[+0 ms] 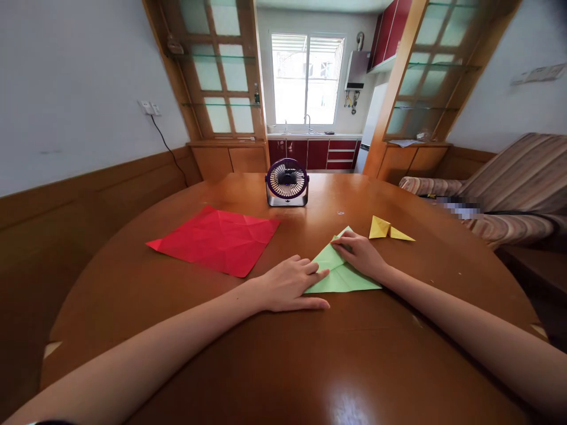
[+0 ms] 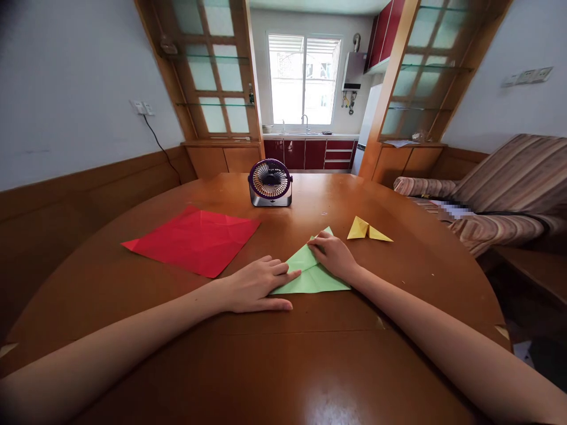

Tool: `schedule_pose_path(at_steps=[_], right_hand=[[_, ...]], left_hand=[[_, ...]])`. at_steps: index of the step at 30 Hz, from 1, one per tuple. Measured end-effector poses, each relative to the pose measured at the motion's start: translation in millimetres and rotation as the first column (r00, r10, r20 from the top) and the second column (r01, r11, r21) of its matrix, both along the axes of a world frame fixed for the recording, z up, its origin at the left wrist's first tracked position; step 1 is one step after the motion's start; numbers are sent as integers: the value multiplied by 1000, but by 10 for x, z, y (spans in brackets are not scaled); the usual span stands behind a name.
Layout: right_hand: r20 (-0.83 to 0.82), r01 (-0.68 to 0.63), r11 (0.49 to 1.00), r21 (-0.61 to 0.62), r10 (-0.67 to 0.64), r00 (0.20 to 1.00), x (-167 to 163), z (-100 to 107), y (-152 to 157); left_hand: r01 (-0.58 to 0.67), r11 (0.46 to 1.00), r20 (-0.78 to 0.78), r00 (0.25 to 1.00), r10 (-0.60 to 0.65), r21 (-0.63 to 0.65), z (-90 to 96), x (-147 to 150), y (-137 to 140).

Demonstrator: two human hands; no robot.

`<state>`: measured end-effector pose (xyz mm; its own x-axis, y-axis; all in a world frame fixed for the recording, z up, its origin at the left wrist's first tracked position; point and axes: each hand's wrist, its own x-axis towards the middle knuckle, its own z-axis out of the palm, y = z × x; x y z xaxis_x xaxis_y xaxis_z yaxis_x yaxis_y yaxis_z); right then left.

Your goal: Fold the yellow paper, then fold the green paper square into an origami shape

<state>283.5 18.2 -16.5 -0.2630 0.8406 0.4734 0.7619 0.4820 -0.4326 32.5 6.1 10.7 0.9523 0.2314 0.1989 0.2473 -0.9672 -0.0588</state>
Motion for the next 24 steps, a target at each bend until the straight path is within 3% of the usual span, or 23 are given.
schedule_pose_path(at_steps=[11,24], right_hand=[[-32,-11,1000,-27,10,999,33,-11,26],[-41,-37,999,-20,36,999,44,14,0]], left_hand=[[-123,991,-136,984,115,-50,73,352,47],[-67,994,-39,997,64,-82,145,-76,-29]])
